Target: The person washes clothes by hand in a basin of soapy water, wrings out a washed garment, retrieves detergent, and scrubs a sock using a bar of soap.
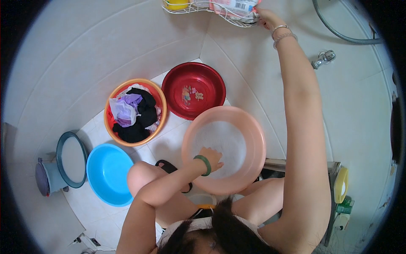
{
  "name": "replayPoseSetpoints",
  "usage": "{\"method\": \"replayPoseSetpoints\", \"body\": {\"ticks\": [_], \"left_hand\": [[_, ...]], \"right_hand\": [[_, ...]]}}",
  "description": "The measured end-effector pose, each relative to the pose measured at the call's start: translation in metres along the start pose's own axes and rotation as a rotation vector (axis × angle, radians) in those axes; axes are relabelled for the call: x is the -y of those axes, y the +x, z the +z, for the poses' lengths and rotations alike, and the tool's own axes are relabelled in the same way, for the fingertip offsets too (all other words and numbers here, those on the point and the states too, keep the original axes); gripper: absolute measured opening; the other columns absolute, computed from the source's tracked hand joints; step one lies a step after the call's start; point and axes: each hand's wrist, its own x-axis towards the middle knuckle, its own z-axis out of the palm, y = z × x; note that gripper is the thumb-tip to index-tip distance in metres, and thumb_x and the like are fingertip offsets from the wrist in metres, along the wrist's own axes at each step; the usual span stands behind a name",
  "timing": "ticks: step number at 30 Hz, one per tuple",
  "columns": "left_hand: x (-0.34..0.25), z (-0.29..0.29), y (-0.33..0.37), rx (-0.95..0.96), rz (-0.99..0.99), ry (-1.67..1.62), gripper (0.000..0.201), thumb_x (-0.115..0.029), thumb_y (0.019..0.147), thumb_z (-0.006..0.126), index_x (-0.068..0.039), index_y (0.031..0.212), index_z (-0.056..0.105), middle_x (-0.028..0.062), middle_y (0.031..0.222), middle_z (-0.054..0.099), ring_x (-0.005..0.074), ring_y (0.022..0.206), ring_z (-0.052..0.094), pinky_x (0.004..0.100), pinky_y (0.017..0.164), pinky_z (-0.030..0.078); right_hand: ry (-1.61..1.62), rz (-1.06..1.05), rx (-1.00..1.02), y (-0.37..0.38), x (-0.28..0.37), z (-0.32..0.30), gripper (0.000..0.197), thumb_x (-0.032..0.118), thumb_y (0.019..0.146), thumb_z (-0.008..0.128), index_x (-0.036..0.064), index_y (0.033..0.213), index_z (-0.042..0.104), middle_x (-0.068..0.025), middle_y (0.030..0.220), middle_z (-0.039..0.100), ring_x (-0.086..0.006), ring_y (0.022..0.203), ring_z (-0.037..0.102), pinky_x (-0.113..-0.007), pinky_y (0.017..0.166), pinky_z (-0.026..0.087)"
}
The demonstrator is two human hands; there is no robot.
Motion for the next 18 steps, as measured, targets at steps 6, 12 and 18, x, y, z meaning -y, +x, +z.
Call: {"method": "replayPoseSetpoints", "body": {"ticks": [6,12,18], "left_hand": [[-0.005,-0.003,0.011,0.05,-0.005,0.009,0.037,-0.039,0.083,0.046,-0.012,0.104,0.058,0.0109,0.099,0.06,0.0285,0.092,0.056,0.0447,0.08,0.041],[-0.001,-0.009,0.013,0.075,-0.016,-0.006,0.038,-0.04,0.082,0.047,-0.012,0.106,0.058,0.0126,0.101,0.059,0.0291,0.092,0.056,0.0433,0.08,0.042],[0.013,-0.009,0.023,0.006,0.025,-0.085,0.034,-0.036,0.082,0.049,-0.011,0.102,0.059,0.0129,0.101,0.059,0.0299,0.092,0.056,0.0422,0.082,0.042]], "right_hand": [[0.083,-0.171,-0.292,-0.012,-0.001,-0.006,0.051,0.05,0.08,0.046,0.0012,0.078,0.06,0.0,0.054,0.05,-0.0212,0.053,0.051,-0.032,0.058,0.044],[-0.486,-0.527,-0.52,-0.087,0.019,0.029,0.046,0.042,0.076,0.047,-0.0004,0.079,0.064,-0.0211,0.069,0.061,-0.0317,0.071,0.06,-0.037,0.065,0.045],[-0.308,-0.694,-0.545,-0.095,0.019,0.028,0.039,0.035,0.078,0.047,-0.0021,0.075,0.059,-0.0152,0.06,0.057,-0.0244,0.058,0.057,-0.035,0.058,0.043]]}}
